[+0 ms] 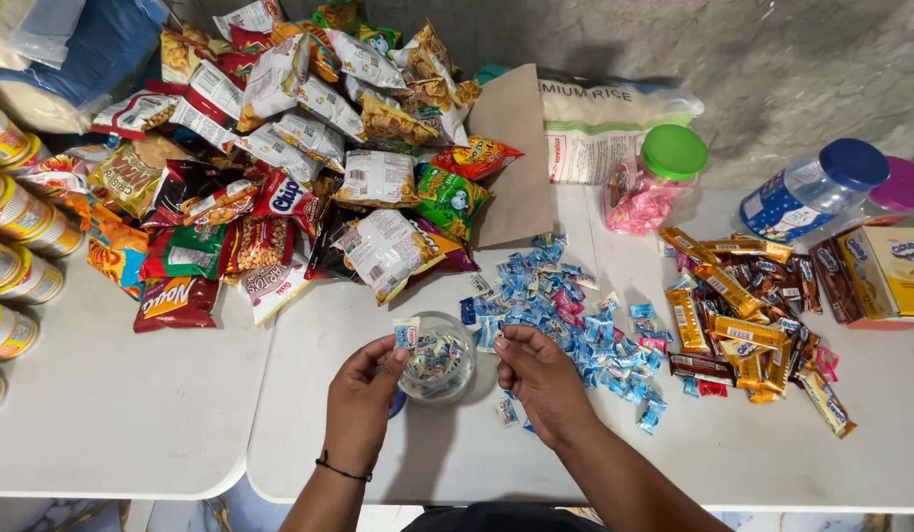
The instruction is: The person sorts small blue-wrapped candies from a pile on a table and places them into a clear plastic jar. The person repeatedly picks up candies and drops them into the jar, then secures the jar with a blue lid at the end.
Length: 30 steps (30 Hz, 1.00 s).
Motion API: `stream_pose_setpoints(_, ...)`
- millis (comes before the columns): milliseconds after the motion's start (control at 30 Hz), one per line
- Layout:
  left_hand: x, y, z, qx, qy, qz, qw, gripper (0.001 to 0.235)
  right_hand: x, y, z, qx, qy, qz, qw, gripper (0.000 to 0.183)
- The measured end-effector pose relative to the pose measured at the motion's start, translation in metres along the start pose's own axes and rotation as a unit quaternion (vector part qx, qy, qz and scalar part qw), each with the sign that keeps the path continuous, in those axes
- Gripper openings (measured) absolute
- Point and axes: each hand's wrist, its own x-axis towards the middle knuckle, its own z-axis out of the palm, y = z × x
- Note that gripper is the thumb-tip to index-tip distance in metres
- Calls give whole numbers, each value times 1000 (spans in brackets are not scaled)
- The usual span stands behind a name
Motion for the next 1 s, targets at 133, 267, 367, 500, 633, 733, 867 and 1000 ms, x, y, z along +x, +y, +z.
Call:
stream_pose_setpoints(133, 2, 2, -2, -9, -31, 9, 999, 42, 4, 3, 6, -27, -5, -31, 999, 29)
stream_pose_setpoints(267, 6, 0, -5, 1, -42, 7, 999, 41, 10, 7, 18, -148, -27, -134, 980, 27)
stream_pose_setpoints(367, 9, 1, -9, 9, -41, 9, 999, 40, -4, -6, 42, -293, -25, -186, 937, 26)
stream_pose_setpoints(500, 14, 2, -12, -23, -39, 70, 997, 36, -26, -24, 73, -526, 19, -214, 823, 24)
stream_pose_setpoints(633, 18, 1, -15, 18, -16, 78, 997, 34, -18, -5, 61, -557, -3, -372, 742, 20)
stream_pose_setpoints(733, 17, 4, -14, 1, -18, 56, 998, 34, -22, -7, 65, -552, -17, -346, 759, 20)
stream_pose_setpoints(867, 17, 0, -17, -25, -31, 60, 997, 35, -23, -8, 66, -535, -8, -231, 813, 20)
stream_pose_setpoints(1000, 17, 1, -16, -29, -31, 48, 998, 36, -5, 12, 45, -386, -22, -158, 908, 21)
